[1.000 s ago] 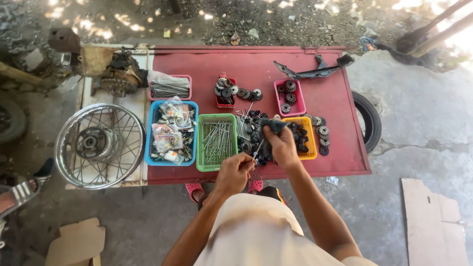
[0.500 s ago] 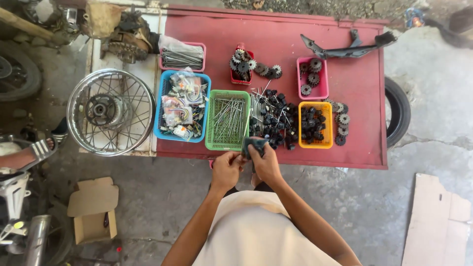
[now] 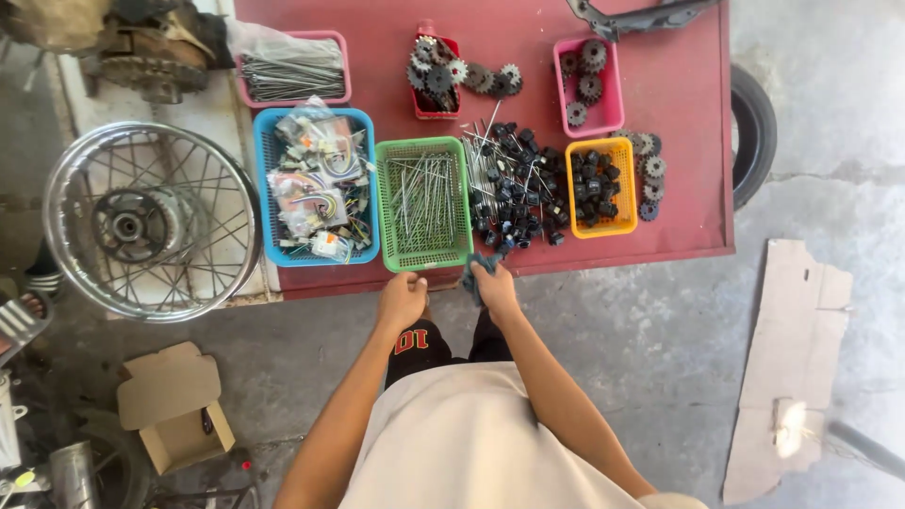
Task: The person stands at a red table outdoors and wipes small black mechanical parts with a dark cloth. They pick up parts from a yellow basket, wipe them, and place them back into the basket. The table also holds other baskets with gears and metal rods.
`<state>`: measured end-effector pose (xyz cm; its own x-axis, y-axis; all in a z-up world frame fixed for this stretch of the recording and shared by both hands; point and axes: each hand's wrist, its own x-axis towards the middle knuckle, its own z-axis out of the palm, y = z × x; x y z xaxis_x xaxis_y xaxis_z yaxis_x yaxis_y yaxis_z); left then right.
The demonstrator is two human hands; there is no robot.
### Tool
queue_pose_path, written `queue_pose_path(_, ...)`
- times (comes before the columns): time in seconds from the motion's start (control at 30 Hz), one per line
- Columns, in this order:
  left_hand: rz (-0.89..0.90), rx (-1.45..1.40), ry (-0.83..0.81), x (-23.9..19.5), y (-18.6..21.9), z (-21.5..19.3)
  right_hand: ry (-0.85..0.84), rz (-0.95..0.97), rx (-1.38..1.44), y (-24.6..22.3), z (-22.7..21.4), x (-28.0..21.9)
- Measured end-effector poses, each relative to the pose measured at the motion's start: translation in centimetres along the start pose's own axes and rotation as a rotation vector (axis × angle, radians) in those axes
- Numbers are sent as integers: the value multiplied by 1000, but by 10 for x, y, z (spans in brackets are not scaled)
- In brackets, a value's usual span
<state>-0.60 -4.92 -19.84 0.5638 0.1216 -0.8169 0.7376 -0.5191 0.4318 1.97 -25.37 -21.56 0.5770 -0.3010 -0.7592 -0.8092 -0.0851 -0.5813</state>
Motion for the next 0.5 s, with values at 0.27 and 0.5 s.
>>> queue_pose_path(0.27, 123, 101, -193, 33, 79, 79, 205, 98, 204, 18, -81, 66)
queue_pose_path(0.5, 351, 224, 19, 119, 155, 167, 136, 137, 376, 6, -129, 152)
